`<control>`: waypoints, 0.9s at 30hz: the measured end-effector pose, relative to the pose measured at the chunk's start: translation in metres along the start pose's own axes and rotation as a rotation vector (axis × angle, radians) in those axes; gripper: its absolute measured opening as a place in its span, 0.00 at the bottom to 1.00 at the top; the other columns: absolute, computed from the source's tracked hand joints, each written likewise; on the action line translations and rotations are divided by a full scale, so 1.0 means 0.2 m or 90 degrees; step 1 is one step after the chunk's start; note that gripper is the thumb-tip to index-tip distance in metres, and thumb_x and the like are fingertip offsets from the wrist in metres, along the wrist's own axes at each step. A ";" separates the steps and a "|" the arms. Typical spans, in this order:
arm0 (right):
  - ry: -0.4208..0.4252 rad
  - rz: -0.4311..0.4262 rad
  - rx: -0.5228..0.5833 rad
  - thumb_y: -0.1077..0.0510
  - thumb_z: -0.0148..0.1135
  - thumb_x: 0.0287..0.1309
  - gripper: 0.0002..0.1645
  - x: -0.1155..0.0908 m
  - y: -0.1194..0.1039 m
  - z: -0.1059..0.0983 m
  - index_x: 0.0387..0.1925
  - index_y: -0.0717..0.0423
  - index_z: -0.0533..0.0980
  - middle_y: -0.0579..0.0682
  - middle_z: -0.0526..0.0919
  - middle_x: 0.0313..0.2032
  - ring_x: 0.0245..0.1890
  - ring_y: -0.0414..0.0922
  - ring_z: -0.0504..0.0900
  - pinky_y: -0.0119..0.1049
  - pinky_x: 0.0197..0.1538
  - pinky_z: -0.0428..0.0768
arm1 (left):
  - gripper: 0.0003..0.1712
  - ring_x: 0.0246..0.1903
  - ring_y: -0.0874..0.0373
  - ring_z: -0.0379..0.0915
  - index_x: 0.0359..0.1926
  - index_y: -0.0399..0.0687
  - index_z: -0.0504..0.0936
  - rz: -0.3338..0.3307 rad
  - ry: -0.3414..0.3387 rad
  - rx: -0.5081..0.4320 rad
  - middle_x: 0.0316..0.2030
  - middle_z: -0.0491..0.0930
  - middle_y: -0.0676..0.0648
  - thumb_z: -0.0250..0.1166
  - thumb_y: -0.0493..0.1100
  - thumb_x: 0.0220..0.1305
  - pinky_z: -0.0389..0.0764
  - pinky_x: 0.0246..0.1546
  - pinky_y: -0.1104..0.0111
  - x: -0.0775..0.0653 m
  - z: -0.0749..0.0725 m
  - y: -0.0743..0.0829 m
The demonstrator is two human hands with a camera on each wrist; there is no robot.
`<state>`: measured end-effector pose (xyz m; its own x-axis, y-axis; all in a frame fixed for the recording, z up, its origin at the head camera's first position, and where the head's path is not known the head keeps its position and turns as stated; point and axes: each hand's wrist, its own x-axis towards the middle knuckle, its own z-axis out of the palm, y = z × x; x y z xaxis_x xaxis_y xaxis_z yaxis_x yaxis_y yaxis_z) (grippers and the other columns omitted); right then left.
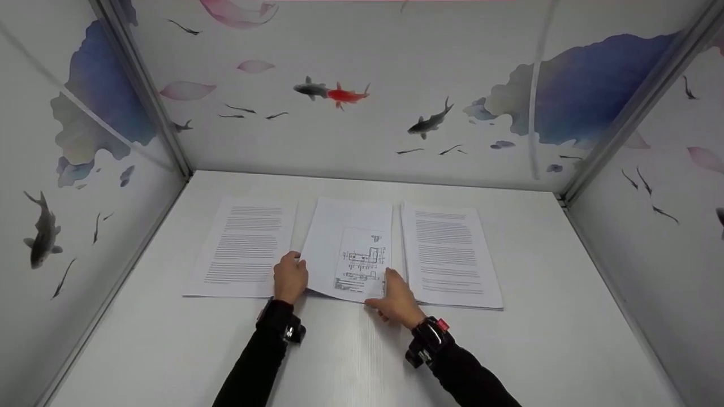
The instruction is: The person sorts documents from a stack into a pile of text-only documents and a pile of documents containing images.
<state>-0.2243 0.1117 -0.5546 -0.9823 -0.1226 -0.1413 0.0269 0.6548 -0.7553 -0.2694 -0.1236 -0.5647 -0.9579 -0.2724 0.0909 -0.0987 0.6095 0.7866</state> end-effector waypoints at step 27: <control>0.069 -0.051 -0.173 0.61 0.68 0.33 0.50 0.03 0.00 0.01 0.61 0.72 0.58 0.66 0.65 0.57 0.54 0.59 0.68 0.49 0.55 0.66 | 0.13 0.25 0.52 0.68 0.25 0.35 0.77 0.047 -0.071 0.197 0.26 0.70 0.41 0.60 0.43 0.56 0.68 0.18 0.62 -0.07 -0.03 0.03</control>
<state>-0.2293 0.1095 -0.5569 -0.9938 -0.1113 -0.0070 -0.0882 0.8235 -0.5605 -0.2550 -0.1212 -0.5579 -0.9873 -0.1466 0.0604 -0.0887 0.8264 0.5560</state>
